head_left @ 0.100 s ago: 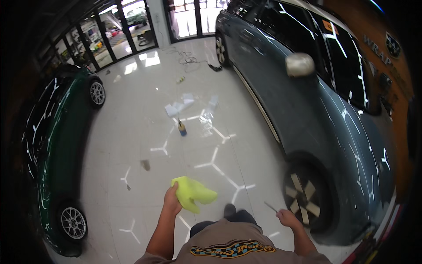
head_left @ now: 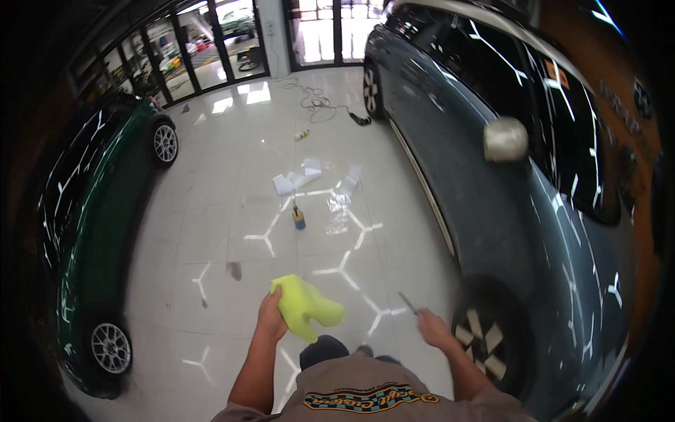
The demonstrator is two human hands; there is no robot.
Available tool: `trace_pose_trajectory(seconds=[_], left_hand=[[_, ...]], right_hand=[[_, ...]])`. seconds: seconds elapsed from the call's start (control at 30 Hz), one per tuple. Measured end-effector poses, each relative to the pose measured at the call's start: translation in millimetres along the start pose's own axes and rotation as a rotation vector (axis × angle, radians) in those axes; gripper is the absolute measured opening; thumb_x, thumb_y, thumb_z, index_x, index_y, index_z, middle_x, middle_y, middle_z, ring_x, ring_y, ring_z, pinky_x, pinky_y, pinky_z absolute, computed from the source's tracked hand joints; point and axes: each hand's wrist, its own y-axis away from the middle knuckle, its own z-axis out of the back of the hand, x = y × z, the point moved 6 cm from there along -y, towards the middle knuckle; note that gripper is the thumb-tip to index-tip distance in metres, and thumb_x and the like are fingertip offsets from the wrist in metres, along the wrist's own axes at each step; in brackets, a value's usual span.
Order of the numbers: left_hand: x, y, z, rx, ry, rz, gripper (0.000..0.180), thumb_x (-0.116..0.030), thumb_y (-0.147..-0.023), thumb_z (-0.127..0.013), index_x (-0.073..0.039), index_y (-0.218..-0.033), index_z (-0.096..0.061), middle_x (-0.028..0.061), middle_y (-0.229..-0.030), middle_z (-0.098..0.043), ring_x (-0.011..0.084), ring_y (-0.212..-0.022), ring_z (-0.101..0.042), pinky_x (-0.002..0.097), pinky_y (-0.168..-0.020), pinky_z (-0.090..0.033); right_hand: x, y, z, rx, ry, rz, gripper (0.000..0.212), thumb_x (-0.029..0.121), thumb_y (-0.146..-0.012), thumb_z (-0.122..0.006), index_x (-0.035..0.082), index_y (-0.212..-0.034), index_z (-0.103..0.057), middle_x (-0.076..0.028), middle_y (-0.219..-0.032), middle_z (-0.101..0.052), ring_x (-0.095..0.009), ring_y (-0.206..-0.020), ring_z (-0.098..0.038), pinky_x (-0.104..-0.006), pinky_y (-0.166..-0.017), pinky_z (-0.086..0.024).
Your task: The person trims excess tint film from the edges of a car window using a utility knife and wipes the surface with a yellow microfiber cloth. The person works along the window perimeter, peels away trimmed film, and smooths the remaining film with the cloth.
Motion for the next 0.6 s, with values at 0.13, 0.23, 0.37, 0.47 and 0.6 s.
trace_pose_trajectory(seconds=[0.13,0.23,0.37,0.47,0.6], left_hand=[[-61.1,-85.6,-27.5,0.075,0.175,-0.057,0.048,-0.034,-0.110,-0.040,0.002,-0.141,-0.045,0.0179,-0.136,-0.057,0.0310,-0.124,-0.058,0.0464,-0.105,-0.048],[-84.7,-191.8,-46.0,0.070,0.127,-0.118,0.046,-0.031,-0.109,-0.044,0.002,-0.140,-0.045,0.0165,-0.133,-0.058,0.0289,-0.122,-0.059,0.0444,-0.103,-0.049],[-119.9,-350.9,-94.5,0.060,-0.176,-0.171,0.036,-0.019,-0.105,-0.054,0.002,-0.133,-0.052,0.0146,-0.121,-0.063,0.0242,-0.107,-0.065,0.0382,-0.091,-0.055],[-131.3,-468.2,-142.3,0.088,-0.354,-0.084,0.025,-0.010,-0.100,-0.057,0.002,-0.122,-0.058,0.0125,-0.107,-0.067,0.0217,-0.091,-0.069,0.0342,-0.081,-0.058],[-149.5,-627.5,-209.0,0.084,-0.300,-0.086,0.021,-0.011,-0.100,-0.056,0.003,-0.116,-0.058,0.0130,-0.104,-0.068,0.0235,-0.090,-0.069,0.0354,-0.081,-0.059]], right_hand=[[183.6,-159.5,-13.7,0.144,-0.305,0.378,0.031,0.019,-0.101,-0.046,0.000,-0.125,-0.053,-0.018,-0.093,-0.069,-0.032,-0.084,-0.068,-0.0426,-0.079,-0.053],[272.8,-261.3,-20.1,0.228,-0.304,0.646,0.035,0.022,-0.101,-0.046,0.005,-0.131,-0.050,-0.025,-0.095,-0.068,-0.044,-0.091,-0.067,-0.0483,-0.082,-0.052],[312.4,-378.8,-5.1,0.271,-0.125,0.559,0.036,0.025,-0.103,-0.042,0.005,-0.133,-0.045,-0.030,-0.088,-0.065,-0.049,-0.088,-0.065,-0.0568,-0.080,-0.049],[294.2,-474.8,53.6,0.309,-0.121,0.493,0.035,0.028,-0.105,-0.042,0.005,-0.131,-0.045,-0.030,-0.087,-0.065,-0.049,-0.087,-0.065,-0.0557,-0.079,-0.049],[276.4,-593.9,140.5,0.280,-0.167,0.502,0.035,0.030,-0.107,-0.042,0.004,-0.130,-0.047,-0.027,-0.084,-0.065,-0.048,-0.084,-0.063,-0.0545,-0.077,-0.048]])
